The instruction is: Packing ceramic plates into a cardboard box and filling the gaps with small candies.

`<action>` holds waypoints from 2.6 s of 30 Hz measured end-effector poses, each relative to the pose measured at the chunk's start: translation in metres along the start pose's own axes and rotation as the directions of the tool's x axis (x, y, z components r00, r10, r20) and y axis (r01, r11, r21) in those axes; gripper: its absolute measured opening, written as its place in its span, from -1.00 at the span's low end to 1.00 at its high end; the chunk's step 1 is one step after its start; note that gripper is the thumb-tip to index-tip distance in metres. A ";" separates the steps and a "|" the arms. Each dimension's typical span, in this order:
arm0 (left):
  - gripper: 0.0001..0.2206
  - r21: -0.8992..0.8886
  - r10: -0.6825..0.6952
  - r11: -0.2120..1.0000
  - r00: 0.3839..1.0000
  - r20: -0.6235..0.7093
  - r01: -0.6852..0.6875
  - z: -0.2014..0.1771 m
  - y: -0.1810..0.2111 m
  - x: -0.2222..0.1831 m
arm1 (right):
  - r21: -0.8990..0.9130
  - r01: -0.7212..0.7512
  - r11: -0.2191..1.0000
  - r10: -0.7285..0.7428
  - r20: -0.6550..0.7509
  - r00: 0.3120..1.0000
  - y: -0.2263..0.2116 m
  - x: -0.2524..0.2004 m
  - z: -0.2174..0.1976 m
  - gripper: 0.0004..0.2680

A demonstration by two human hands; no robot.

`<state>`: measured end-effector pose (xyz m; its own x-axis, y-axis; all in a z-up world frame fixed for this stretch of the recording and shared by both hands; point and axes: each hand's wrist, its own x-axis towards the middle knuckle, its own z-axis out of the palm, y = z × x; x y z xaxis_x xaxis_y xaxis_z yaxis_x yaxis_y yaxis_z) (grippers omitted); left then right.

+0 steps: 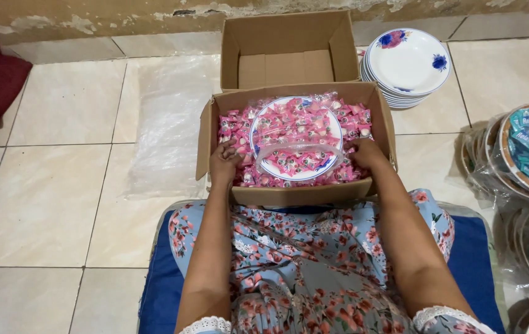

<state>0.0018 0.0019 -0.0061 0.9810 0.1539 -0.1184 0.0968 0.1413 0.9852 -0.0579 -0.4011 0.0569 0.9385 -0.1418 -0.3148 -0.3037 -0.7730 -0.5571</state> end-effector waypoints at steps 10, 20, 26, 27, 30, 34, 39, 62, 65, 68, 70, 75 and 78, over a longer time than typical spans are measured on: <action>-0.64 0.052 0.122 0.992 0.991 -0.063 -0.119 0.021 0.039 -0.038 | 0.091 0.048 0.995 0.007 -0.526 0.851 0.066 0.049 0.018 -0.79; -0.85 0.576 0.646 0.137 0.514 0.564 -0.806 0.106 -0.005 -0.063 | 0.828 0.238 0.508 -0.076 -0.232 0.970 -0.006 -0.024 0.010 -0.77; -0.92 0.716 0.499 -0.052 0.603 0.623 -0.696 0.120 -0.026 -0.059 | 0.683 0.180 0.708 -0.192 -0.059 0.980 -0.027 -0.019 0.048 -0.75; -0.90 0.727 0.433 -0.019 0.650 0.625 -0.686 0.120 -0.016 -0.064 | 0.622 0.209 0.755 -0.205 -0.079 0.975 -0.023 -0.007 0.059 -0.73; -0.89 0.731 0.323 0.096 0.716 0.619 -0.675 0.116 -0.012 -0.068 | 0.245 0.096 0.965 -0.053 -0.177 0.983 -0.038 -0.001 0.075 -0.76; -0.72 0.733 0.191 0.240 0.771 0.607 -0.636 0.113 0.009 -0.082 | 0.212 0.194 0.958 -0.140 -0.247 0.959 -0.057 -0.024 0.070 -0.76; -0.68 0.615 0.342 0.145 0.623 0.704 -0.775 0.110 0.017 -0.098 | 0.010 0.319 0.948 -0.297 -0.340 0.892 -0.030 -0.006 0.089 -0.79; -0.22 0.801 -0.394 0.139 0.710 0.584 -0.582 0.135 0.033 -0.074 | -0.543 0.321 0.776 -0.372 0.016 0.928 -0.074 -0.041 0.072 -0.45; -0.27 0.780 -0.348 0.198 0.701 0.622 -0.594 0.129 0.043 -0.079 | -0.479 0.371 0.796 -0.427 -0.009 0.904 -0.074 -0.051 0.056 -0.53; -0.42 0.693 -0.191 0.380 0.681 0.707 -0.613 0.110 0.070 -0.093 | -0.263 0.345 0.901 -0.377 -0.081 0.923 -0.065 -0.058 0.037 -0.67; -0.51 0.587 -0.046 0.511 0.662 0.748 -0.627 0.091 0.068 -0.088 | -0.091 0.279 0.956 -0.288 -0.121 0.950 -0.042 -0.047 0.025 -0.77; -0.75 0.874 0.013 0.419 0.964 0.265 -0.246 0.044 0.063 -0.033 | -0.182 0.022 0.983 -0.049 -0.148 0.988 0.004 -0.005 -0.016 -0.81; -0.62 0.968 -0.352 0.225 0.917 0.186 -0.111 0.020 0.000 0.020 | -0.335 0.075 0.939 -0.001 0.215 0.977 -0.002 0.001 -0.002 -0.73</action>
<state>0.0248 -0.0146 -0.0062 0.8969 -0.0910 -0.4328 0.0763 -0.9321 0.3541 -0.0562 -0.4014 0.0593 0.8815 -0.0046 -0.4722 -0.1600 -0.9437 -0.2895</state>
